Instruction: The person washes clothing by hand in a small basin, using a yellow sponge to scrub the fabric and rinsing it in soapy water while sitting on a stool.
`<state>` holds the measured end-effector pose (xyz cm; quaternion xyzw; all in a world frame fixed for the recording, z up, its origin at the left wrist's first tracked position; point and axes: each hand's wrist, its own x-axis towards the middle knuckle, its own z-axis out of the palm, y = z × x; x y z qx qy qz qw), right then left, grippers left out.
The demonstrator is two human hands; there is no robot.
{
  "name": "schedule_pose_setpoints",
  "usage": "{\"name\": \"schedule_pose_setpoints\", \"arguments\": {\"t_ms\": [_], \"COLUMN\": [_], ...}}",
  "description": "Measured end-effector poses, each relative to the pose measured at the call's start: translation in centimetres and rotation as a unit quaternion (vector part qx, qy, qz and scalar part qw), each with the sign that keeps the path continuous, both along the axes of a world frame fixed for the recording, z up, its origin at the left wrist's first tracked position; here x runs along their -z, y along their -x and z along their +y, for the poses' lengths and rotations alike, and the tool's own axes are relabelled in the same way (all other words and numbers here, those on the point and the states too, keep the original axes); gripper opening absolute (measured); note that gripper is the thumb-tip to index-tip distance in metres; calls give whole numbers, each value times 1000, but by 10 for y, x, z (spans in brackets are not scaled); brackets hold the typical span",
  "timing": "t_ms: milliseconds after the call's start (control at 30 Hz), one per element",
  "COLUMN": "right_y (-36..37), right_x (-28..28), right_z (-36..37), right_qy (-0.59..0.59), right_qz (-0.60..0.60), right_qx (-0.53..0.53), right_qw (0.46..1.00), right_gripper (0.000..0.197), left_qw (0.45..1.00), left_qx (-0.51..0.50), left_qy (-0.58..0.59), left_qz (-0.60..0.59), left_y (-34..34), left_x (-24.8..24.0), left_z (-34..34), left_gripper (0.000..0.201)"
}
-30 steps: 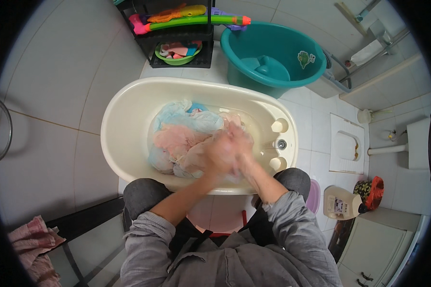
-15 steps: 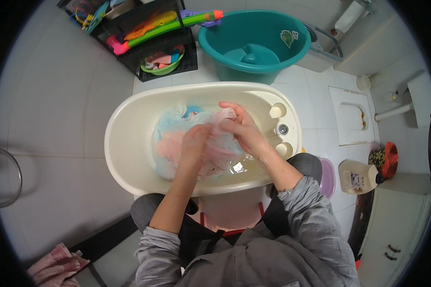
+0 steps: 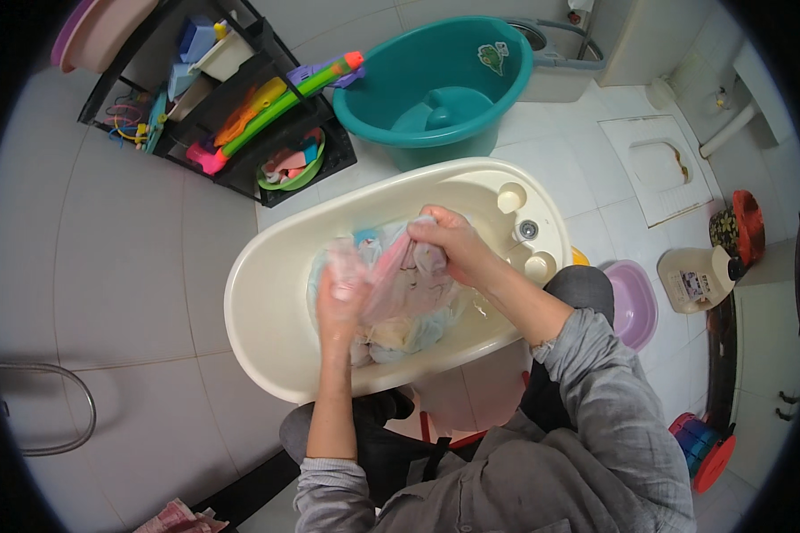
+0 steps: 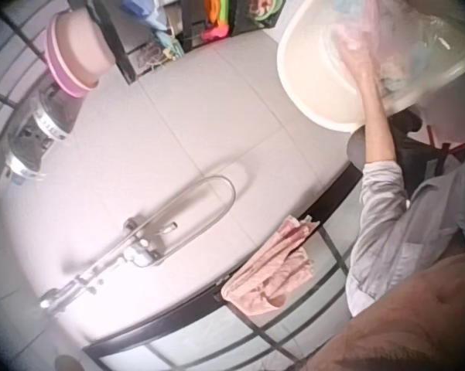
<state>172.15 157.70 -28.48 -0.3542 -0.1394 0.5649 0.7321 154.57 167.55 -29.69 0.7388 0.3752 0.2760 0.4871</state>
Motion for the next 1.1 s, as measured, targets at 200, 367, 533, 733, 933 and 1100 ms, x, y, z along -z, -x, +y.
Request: {"name": "schedule_pose_setpoints", "arguments": {"t_ms": [200,367,533,733,933,1100], "right_y": [-2,19,47,51,67,44], "right_x": [10,40,59,42,36,34], "right_z": [10,25,27,18,17,7], "right_qy": [-13,63,262,200,237,103], "right_qz": [60,54,-84,25,175,-367], "right_qx": [137,184,32,121,100,-43], "right_qw": [989,980,961,972,950,924], "right_gripper": [14,20,26,29,29,34], "left_qw": [984,989,948,979,977,958], "left_qx": [106,-11,-25,-171,-155,-242], "left_qy": [-62,-32,-297,-70,-115,61], "left_qz": [131,-141,-109,-82,-85,-140], "left_y": [-9,-40,-50,-55,-47,-30], "left_x": [-2,4,27,18,32,6], "left_z": [-14,-47,-70,-57,-47,-2], "left_gripper": [35,35,24,15,7,8]}}
